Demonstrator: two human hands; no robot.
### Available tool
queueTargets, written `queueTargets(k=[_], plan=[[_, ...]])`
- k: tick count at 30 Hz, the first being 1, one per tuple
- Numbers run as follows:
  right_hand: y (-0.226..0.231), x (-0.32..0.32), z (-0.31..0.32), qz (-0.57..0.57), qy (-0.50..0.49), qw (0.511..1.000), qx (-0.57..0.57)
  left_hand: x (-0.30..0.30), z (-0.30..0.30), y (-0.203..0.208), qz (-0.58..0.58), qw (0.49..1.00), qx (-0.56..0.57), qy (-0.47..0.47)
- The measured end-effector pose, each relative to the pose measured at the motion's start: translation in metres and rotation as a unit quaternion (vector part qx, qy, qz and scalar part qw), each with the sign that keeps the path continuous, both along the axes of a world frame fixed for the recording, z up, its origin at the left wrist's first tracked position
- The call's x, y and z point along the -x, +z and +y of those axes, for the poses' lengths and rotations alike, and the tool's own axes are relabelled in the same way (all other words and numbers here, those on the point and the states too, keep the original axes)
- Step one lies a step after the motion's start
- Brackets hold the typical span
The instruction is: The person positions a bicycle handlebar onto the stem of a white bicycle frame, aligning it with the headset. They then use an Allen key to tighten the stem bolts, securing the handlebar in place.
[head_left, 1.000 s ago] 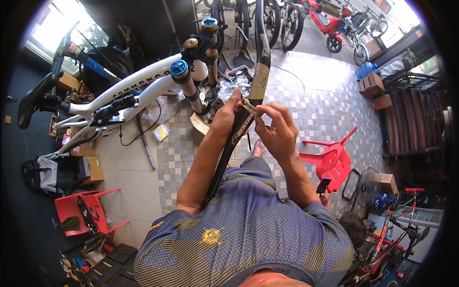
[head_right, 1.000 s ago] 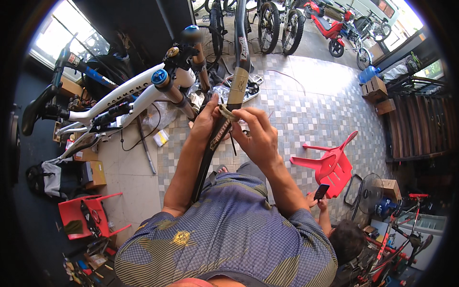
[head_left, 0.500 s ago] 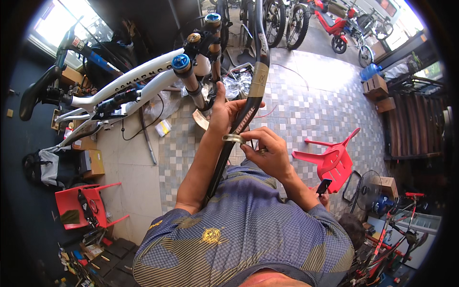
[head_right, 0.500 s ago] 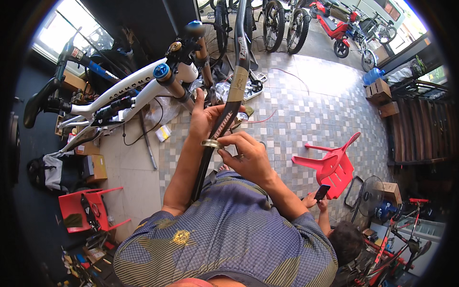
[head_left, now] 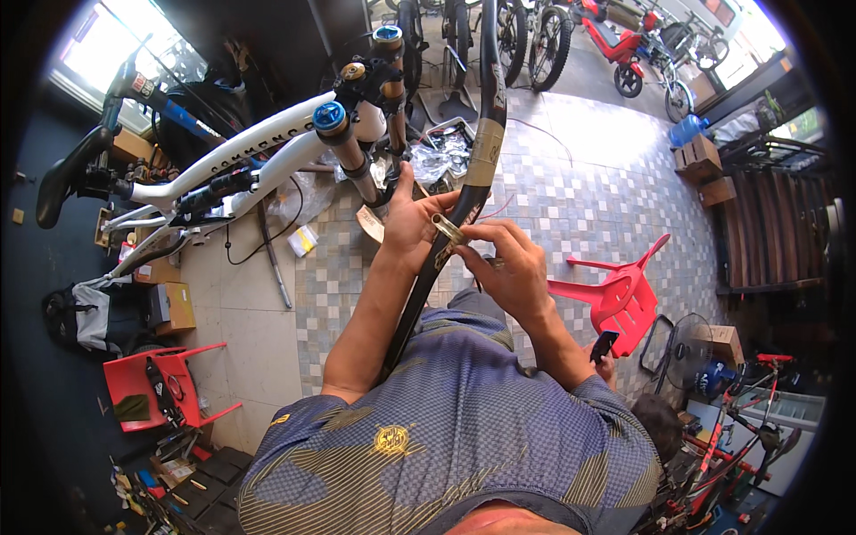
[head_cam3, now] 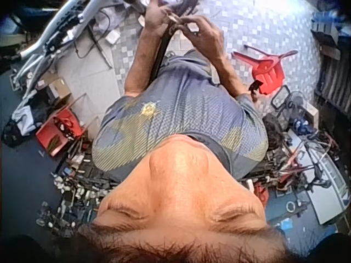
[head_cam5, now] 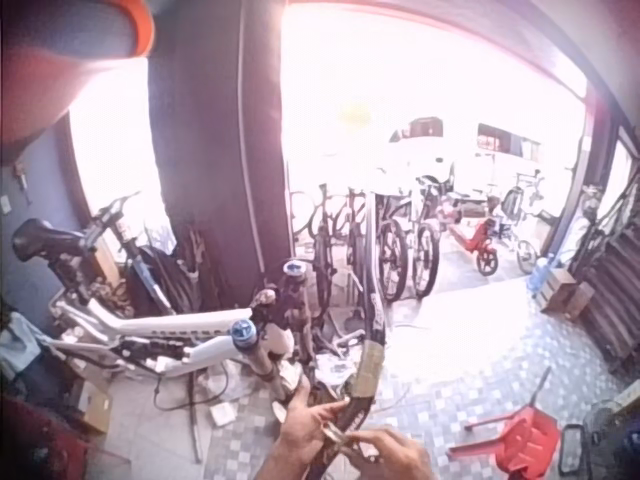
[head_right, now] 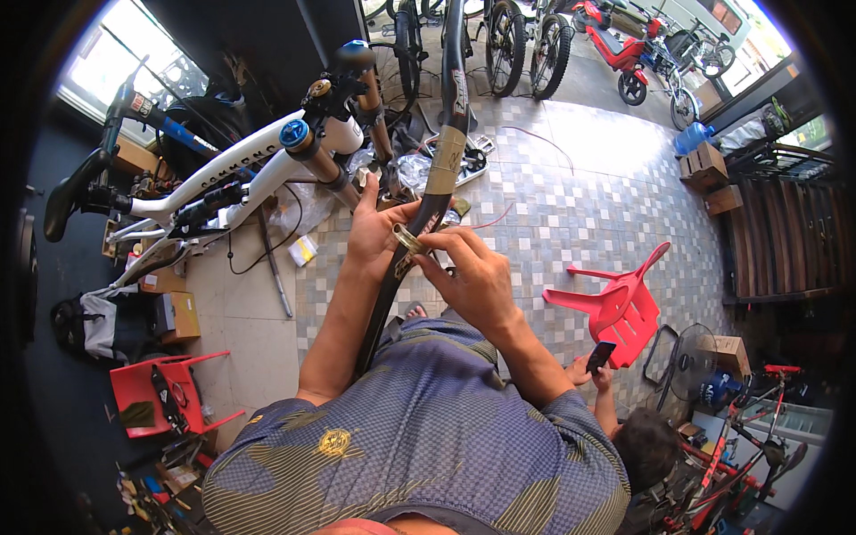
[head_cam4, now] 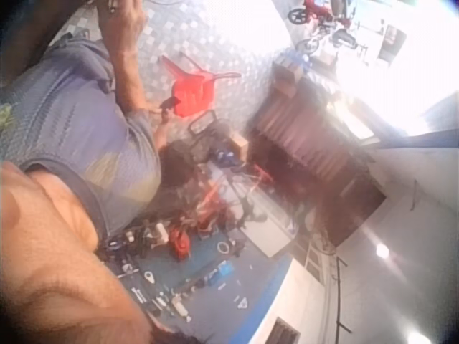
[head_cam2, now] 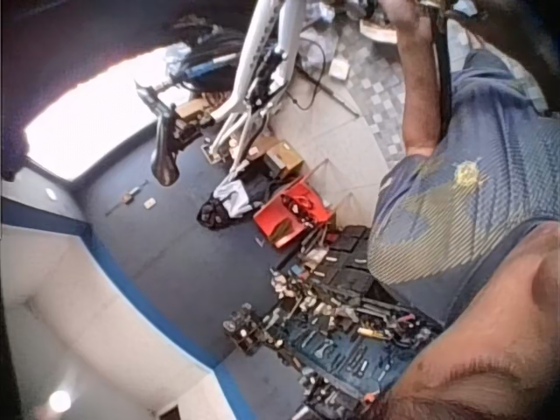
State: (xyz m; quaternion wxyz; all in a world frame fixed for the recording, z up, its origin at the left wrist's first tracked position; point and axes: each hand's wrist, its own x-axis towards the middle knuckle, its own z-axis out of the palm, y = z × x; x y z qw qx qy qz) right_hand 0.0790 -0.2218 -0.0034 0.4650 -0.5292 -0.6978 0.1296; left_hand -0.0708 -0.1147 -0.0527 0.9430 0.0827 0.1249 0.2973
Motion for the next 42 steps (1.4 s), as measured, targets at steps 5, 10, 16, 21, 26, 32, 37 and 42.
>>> queueTargets(k=[5, 10, 16, 21, 26, 32, 37, 42], plan=[[-0.004, -0.014, 0.008, -0.001, -0.016, 1.0, -0.009, -0.002, -0.006, 0.017, 0.089, 0.996, -0.015, 0.024], [0.005, -0.03, 0.023, 0.011, -0.027, 0.999, -0.016, 0.0, -0.009, 0.007, 0.07, 0.996, -0.062, 0.016], [0.011, -0.044, 0.033, -0.029, 0.0, 0.999, -0.024, 0.0, -0.013, 0.01, 0.094, 0.989, -0.111, 0.029], [0.006, -0.047, 0.029, -0.053, 0.0, 0.998, -0.024, -0.002, -0.013, 0.004, 0.11, 0.983, -0.143, 0.017], [0.003, -0.049, 0.026, -0.117, -0.023, 0.993, -0.019, -0.006, -0.018, 0.014, 0.135, 0.979, -0.152, 0.03], [0.024, -0.059, 0.031, -0.139, -0.067, 0.986, 0.062, -0.007, -0.024, 0.021, 0.161, 0.972, -0.17, 0.002], [0.047, -0.069, 0.033, -0.172, -0.018, 0.983, 0.065, -0.008, -0.034, 0.031, 0.186, 0.96, -0.21, -0.019], [0.068, -0.073, 0.033, -0.216, -0.007, 0.971, 0.1, -0.013, -0.041, 0.045, 0.26, 0.933, -0.247, -0.023]])
